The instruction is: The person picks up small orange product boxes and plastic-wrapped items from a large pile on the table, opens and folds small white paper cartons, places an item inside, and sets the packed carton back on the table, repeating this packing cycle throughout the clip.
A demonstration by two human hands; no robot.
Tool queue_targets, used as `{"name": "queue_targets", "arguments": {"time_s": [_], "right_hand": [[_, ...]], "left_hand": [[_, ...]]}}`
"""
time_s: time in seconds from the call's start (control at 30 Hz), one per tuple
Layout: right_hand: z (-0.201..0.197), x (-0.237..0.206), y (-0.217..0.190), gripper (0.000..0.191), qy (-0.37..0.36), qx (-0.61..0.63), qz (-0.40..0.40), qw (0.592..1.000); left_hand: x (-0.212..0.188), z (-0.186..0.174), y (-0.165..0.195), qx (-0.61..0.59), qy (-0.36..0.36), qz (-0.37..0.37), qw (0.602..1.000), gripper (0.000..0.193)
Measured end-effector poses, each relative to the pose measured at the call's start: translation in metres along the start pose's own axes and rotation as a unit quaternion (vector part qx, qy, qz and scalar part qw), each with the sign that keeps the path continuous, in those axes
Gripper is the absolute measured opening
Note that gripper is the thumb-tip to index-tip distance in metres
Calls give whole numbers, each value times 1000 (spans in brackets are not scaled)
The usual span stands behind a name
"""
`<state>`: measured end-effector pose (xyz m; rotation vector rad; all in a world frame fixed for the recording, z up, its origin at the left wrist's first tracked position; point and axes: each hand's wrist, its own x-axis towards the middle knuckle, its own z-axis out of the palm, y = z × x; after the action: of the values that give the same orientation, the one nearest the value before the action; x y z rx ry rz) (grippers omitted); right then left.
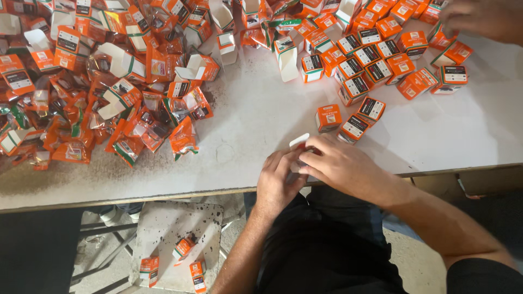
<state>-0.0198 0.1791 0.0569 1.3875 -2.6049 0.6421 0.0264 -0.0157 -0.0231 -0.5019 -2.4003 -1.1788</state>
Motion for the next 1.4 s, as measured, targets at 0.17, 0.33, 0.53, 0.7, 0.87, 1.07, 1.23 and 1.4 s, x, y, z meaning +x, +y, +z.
{"name": "queue_targets", "arguments": {"time_s": [0.17,0.33,0.53,0.7,0.87,1.07,1.23,1.4], "right_hand": [[-6,-13,4,57,93,22,-76,992],[22,-12,24,38,110,-16,-77,991],[46,-3,31,23,128,15,-6,992],[48,-8,17,31,181,-43,-2,983],[52,-14,17,38,139,-35,44,989],[57,-27,19,41,192,87,77,975],[52,-36,16,41,203,170,135,955],[53,-30,27,35,181,170,50,967]], "left_hand": [[-1,2,-1,40,-6,5,999,50],[-4,5,-1,-9,23,-33,999,57],[-6,4,-1,57,-2,-6,998,53],[-12,7,1,61,58,-23,996,56],[-12,3,6,84,104,88,987,46],[1,0,16,132,69,119,982,44],[-2,6,11,106,58,105,987,39],[-9,12,3,60,51,13,997,37]]}}
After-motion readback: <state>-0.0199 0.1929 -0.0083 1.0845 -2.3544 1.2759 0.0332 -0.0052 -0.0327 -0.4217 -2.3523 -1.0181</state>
